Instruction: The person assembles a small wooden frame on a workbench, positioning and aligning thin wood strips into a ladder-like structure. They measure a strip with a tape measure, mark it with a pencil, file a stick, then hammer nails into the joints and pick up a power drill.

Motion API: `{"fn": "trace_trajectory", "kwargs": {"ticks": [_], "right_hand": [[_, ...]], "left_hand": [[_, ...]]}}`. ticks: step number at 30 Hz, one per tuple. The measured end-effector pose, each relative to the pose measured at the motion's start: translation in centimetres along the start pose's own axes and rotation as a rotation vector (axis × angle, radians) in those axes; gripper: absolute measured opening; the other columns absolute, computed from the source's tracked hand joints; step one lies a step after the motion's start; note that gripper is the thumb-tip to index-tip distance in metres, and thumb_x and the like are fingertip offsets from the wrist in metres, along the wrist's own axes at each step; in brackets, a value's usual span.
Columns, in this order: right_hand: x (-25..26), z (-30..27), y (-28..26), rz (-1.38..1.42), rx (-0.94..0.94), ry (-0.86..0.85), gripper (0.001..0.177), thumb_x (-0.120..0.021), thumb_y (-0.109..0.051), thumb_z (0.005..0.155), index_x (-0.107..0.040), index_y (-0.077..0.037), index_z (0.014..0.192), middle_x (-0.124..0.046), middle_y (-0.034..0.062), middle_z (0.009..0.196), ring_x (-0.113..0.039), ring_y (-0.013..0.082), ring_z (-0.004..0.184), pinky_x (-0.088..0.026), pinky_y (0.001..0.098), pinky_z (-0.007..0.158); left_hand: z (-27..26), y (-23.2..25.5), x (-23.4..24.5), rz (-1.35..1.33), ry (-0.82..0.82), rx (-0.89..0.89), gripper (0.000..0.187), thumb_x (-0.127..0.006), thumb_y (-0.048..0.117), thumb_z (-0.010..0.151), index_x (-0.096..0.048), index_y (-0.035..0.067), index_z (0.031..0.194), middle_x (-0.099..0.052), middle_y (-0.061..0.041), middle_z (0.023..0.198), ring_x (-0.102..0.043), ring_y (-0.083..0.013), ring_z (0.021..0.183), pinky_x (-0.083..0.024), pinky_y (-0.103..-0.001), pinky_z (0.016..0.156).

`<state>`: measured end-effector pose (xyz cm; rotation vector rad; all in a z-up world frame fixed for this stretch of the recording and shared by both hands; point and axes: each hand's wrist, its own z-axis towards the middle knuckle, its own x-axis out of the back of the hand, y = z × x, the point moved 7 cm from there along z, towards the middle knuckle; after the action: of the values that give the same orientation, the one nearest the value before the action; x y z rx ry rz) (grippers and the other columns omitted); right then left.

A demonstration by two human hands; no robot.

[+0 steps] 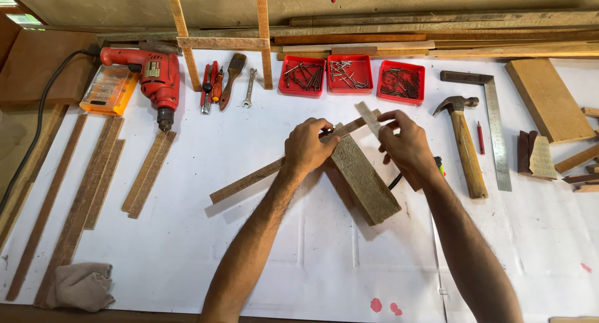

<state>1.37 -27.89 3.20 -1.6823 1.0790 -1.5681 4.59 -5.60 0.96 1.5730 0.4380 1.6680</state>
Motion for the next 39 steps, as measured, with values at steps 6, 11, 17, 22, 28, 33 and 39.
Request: {"fn": "trace_trajectory", "kwargs": {"ticks": [6, 11, 17, 22, 28, 33, 39], "right_hand": [[-2.7, -5.0, -2.1, -0.118, -0.016, -0.135, 0.043, -0.073, -0.017, 0.087, -0.066, -0.004, 0.127, -0.078, 0.0122, 0.097, -0.077, 0.0213, 0.069, -0.064, 0.0331, 0.058], [-3.9, -5.9, -1.9, -0.326, 0.291, 0.067, 0.033, -0.074, -0.018, 0.089, -0.074, -0.004, 0.119, -0.076, 0.0161, 0.099, -0.076, 0.0233, 0.079, -0.063, 0.0375, 0.069], [-4.3, -4.9, -0.4, -0.555, 0.330, 0.118, 0.026, -0.063, -0.019, 0.100, -0.074, -0.004, 0.119, -0.076, 0.0179, 0.098, -0.073, 0.0265, 0.076, -0.062, 0.0402, 0.066], [-1.7, -4.0, -0.5, -0.353, 0.131, 0.119, 0.029, -0.053, -0.023, 0.106, -0.071, -0.005, 0.121, -0.080, 0.0149, 0.093, -0.077, 0.0238, 0.076, -0.064, 0.0367, 0.072], [-3.1, -4.4, -1.5, -0.398, 0.241, 0.024, 0.031, -0.068, -0.027, 0.096, -0.074, -0.011, 0.121, -0.073, 0.0160, 0.102, -0.076, 0.0276, 0.079, -0.063, 0.0387, 0.071], [-4.3, -5.3, -1.5, -0.441, 0.374, 0.131, 0.032, -0.071, -0.030, 0.096, -0.074, -0.009, 0.121, -0.070, 0.0162, 0.109, -0.075, 0.0288, 0.081, -0.063, 0.0406, 0.070], [-5.3, -5.7, -2.5, -0.541, 0.353, 0.173, 0.033, -0.069, -0.031, 0.097, -0.075, -0.012, 0.123, -0.069, 0.0163, 0.110, -0.074, 0.0312, 0.080, -0.062, 0.0433, 0.068]], "left_hand": [[0.3, -0.4, 0.0, -0.017, -0.036, 0.007, 0.033, -0.082, 0.035, 0.085, -0.077, 0.011, 0.107, -0.074, -0.011, 0.102, -0.074, -0.0252, 0.095, -0.059, -0.041, 0.079], [0.7, -1.0, -0.3, -0.064, -0.033, -0.060, 0.034, -0.084, 0.034, 0.083, -0.077, 0.010, 0.107, -0.077, -0.011, 0.103, -0.075, -0.0243, 0.093, -0.060, -0.040, 0.081], [1.5, -2.8, -1.9, -0.114, -0.072, -0.123, 0.037, -0.083, 0.035, 0.083, -0.076, 0.011, 0.111, -0.079, -0.008, 0.104, -0.076, -0.0205, 0.095, -0.060, -0.038, 0.085], [1.4, -2.3, -1.5, -0.078, -0.103, -0.052, 0.040, -0.085, 0.035, 0.082, -0.076, 0.011, 0.113, -0.078, -0.008, 0.106, -0.075, -0.0212, 0.096, -0.060, -0.039, 0.086], [1.0, -1.6, -0.7, -0.119, -0.139, 0.032, 0.039, -0.084, 0.032, 0.082, -0.075, 0.012, 0.115, -0.078, -0.007, 0.106, -0.077, -0.0210, 0.086, -0.061, -0.038, 0.082], [1.6, -2.0, -1.2, -0.098, -0.086, -0.098, 0.033, -0.086, 0.030, 0.081, -0.079, 0.012, 0.108, -0.080, -0.008, 0.099, -0.075, -0.0197, 0.089, -0.059, -0.037, 0.081], [1.4, -2.0, -0.9, -0.162, -0.108, -0.041, 0.039, -0.087, 0.032, 0.079, -0.077, 0.010, 0.110, -0.079, -0.007, 0.100, -0.076, -0.0182, 0.085, -0.061, -0.034, 0.079]]}}
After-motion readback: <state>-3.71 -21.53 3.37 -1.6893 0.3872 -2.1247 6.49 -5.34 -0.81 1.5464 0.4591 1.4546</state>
